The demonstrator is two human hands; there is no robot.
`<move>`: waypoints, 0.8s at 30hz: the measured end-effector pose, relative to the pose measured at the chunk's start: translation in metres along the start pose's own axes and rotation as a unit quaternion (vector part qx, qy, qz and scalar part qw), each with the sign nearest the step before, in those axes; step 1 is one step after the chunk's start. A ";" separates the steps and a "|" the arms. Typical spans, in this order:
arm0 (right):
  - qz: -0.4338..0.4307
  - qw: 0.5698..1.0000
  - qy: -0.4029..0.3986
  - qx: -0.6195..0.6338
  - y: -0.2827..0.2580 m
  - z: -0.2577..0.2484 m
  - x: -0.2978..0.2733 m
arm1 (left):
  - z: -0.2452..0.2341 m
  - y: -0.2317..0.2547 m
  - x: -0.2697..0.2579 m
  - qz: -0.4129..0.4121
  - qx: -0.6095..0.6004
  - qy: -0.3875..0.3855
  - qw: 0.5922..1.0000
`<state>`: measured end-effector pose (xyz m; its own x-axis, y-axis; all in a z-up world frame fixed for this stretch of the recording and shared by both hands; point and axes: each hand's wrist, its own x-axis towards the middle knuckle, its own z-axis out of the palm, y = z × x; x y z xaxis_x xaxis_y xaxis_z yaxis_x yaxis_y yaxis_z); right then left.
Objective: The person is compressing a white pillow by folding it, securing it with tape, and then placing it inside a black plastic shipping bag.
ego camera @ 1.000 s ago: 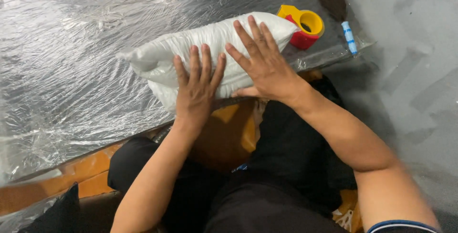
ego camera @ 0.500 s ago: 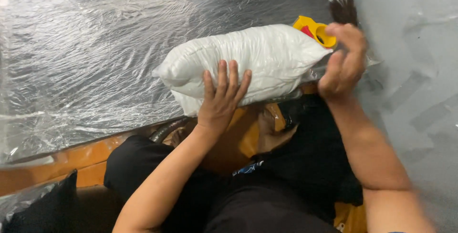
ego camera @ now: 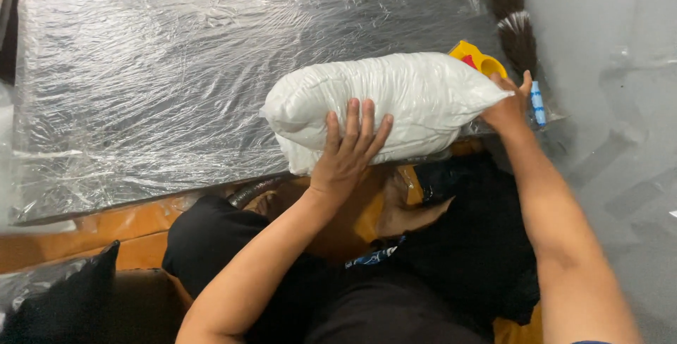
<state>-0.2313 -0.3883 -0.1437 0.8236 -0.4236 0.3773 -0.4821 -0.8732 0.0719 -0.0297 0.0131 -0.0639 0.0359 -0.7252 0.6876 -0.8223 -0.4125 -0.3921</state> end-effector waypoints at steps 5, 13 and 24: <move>0.105 0.987 0.003 0.120 0.013 -0.069 0.020 | -0.008 -0.003 0.001 0.011 0.018 -0.050 0.999; 0.272 0.807 0.033 0.523 -0.032 -0.275 0.057 | -0.018 -0.007 0.006 0.024 0.042 -0.096 0.994; 0.236 0.754 -0.106 0.603 -0.143 -0.325 0.078 | -0.009 -0.002 0.005 0.009 0.005 -0.092 0.996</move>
<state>-0.1950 -0.2186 0.1754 0.7361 -0.6734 -0.0684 -0.2193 -0.1417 -0.9653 -0.0332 0.0147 -0.0543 0.1255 -0.8211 0.5569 -0.8178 -0.4034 -0.4104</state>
